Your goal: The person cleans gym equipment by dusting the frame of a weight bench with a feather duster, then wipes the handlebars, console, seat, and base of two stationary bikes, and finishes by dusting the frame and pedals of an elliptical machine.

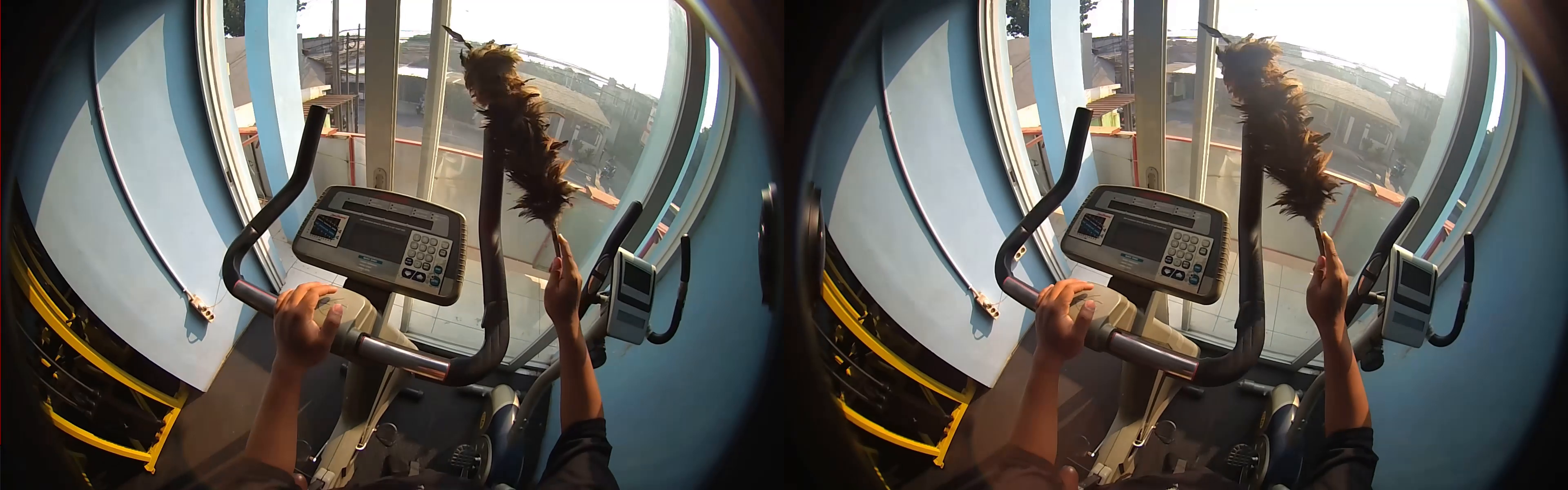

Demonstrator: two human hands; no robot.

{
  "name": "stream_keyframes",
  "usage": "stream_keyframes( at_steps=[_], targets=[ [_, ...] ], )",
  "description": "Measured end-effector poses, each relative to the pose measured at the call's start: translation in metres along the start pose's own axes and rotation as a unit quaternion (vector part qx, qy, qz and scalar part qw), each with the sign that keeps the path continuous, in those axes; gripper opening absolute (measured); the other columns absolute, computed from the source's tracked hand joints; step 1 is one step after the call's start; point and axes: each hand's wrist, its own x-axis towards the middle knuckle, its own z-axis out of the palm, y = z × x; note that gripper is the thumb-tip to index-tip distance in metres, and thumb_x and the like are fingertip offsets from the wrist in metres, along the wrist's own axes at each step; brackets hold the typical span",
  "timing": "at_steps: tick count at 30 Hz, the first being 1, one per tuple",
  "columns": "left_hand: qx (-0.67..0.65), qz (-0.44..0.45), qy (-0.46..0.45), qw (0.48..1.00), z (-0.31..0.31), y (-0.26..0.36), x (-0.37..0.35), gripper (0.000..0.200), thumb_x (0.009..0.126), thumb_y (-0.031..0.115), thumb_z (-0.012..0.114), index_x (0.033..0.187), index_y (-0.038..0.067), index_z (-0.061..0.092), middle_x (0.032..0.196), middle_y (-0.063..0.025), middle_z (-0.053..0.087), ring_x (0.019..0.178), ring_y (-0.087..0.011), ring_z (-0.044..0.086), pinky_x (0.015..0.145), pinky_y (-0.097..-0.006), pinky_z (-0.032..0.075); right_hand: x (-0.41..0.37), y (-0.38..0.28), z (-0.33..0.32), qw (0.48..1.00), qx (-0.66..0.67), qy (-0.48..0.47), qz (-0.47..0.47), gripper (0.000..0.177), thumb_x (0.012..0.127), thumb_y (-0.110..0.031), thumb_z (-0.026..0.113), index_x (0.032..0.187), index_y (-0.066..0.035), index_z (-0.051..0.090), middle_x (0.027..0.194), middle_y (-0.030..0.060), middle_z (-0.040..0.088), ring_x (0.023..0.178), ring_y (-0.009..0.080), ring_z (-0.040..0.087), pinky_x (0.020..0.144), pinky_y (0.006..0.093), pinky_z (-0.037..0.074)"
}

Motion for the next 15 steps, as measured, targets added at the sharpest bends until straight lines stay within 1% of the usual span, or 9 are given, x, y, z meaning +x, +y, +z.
stream_keyframes(
  at_steps=[1, 2, 6, 7, 8, 10, 12, 14, 15],
  targets=[
    [0.004, -0.001, -0.003, 1.000, 0.000, 0.000, 0.000, 0.036, 0.088, 0.039, 0.059, 0.102, 0.008, 0.068, 0.105, -0.0110, 0.068, 0.100, -0.0324, 0.063, 0.099, -0.0445, 0.041, -0.006, 0.012, 0.013, 0.999, 0.016, 0.034, -0.013, 0.034, 0.102, -0.006, 0.047, 0.135, -0.001, 0.055, 0.085, 0.0163, 0.063, 0.069, 0.0257, 0.060, 0.070, 0.0364, 0.050],
    [0.008, -0.004, -0.005, 1.000, 0.000, 0.000, 0.000, 0.036, 0.088, 0.039, 0.059, 0.102, 0.008, 0.068, 0.105, -0.0109, 0.068, 0.100, -0.0324, 0.063, 0.099, -0.0445, 0.041, -0.018, 0.023, 0.022, 0.999, 0.024, 0.026, 0.038, 0.031, 0.101, -0.007, 0.048, 0.129, 0.000, 0.058, 0.085, 0.0161, 0.064, 0.071, 0.0258, 0.061, 0.072, 0.0351, 0.051],
    [0.004, -0.007, -0.009, 1.000, -0.002, 0.003, 0.001, 0.034, 0.088, 0.038, 0.059, 0.102, 0.007, 0.068, 0.105, -0.0108, 0.068, 0.100, -0.0327, 0.063, 0.099, -0.0442, 0.041, -0.064, 0.018, 0.047, 0.975, 0.125, -0.107, 0.149, 0.030, 0.099, -0.007, 0.053, 0.126, 0.004, 0.060, 0.082, 0.0082, 0.065, 0.074, 0.0138, 0.061, 0.069, 0.0292, 0.050],
    [0.006, -0.007, -0.010, 1.000, -0.002, 0.002, 0.001, 0.034, 0.088, 0.038, 0.059, 0.102, 0.007, 0.068, 0.105, -0.0108, 0.068, 0.100, -0.0327, 0.063, 0.099, -0.0442, 0.041, -0.077, -0.003, 0.051, 0.910, 0.313, -0.109, 0.248, 0.030, 0.099, -0.008, 0.054, 0.126, 0.004, 0.061, 0.082, 0.0042, 0.064, 0.073, 0.0111, 0.058, 0.067, 0.0274, 0.048],
    [0.006, -0.006, -0.010, 1.000, -0.001, 0.001, 0.000, 0.034, 0.088, 0.037, 0.059, 0.102, 0.007, 0.068, 0.105, -0.0108, 0.068, 0.100, -0.0327, 0.063, 0.099, -0.0441, 0.041, -0.092, -0.022, 0.052, 0.801, 0.485, -0.104, 0.336, 0.030, 0.100, -0.010, 0.056, 0.125, 0.004, 0.061, 0.082, 0.0002, 0.062, 0.073, 0.0084, 0.056, 0.065, 0.0256, 0.046],
    [0.004, -0.006, -0.010, 1.000, 0.000, 0.001, 0.000, 0.034, 0.088, 0.037, 0.059, 0.102, 0.007, 0.068, 0.105, -0.0108, 0.068, 0.100, -0.0327, 0.063, 0.099, -0.0440, 0.041, -0.130, -0.026, 0.046, 0.797, 0.480, -0.215, 0.298, 0.033, 0.101, -0.014, 0.058, 0.129, 0.003, 0.060, 0.088, -0.0010, 0.062, 0.077, 0.0081, 0.056, 0.069, 0.0240, 0.047],
    [0.015, 0.001, -0.007, 1.000, 0.000, 0.000, 0.000, 0.035, 0.089, 0.038, 0.058, 0.103, 0.007, 0.068, 0.105, -0.0108, 0.068, 0.100, -0.0326, 0.063, 0.098, -0.0434, 0.041, -0.150, -0.047, 0.045, 0.776, 0.473, -0.261, 0.327, 0.039, 0.100, -0.011, 0.059, 0.136, 0.002, 0.055, 0.093, 0.0006, 0.062, 0.080, 0.0083, 0.057, 0.075, 0.0250, 0.049],
    [0.011, -0.007, -0.015, 1.000, 0.000, 0.003, 0.000, 0.036, 0.089, 0.038, 0.058, 0.103, 0.007, 0.068, 0.105, -0.0108, 0.069, 0.101, -0.0327, 0.063, 0.098, -0.0433, 0.041, -0.173, -0.047, 0.065, 0.780, 0.479, -0.292, 0.279, 0.046, 0.098, -0.005, 0.059, 0.143, 0.001, 0.049, 0.095, 0.0014, 0.061, 0.080, 0.0085, 0.057, 0.075, 0.0261, 0.048],
    [0.009, -0.014, -0.022, 1.000, -0.003, 0.005, 0.001, 0.036, 0.089, 0.039, 0.058, 0.103, 0.007, 0.068, 0.105, -0.0107, 0.069, 0.101, -0.0327, 0.063, 0.097, -0.0432, 0.041, -0.178, -0.058, 0.058, 0.863, 0.390, -0.281, 0.155, 0.050, 0.097, -0.001, 0.057, 0.146, -0.003, 0.047, 0.094, 0.0013, 0.059, 0.080, 0.0087, 0.054, 0.074, 0.0260, 0.046]
  ],
)
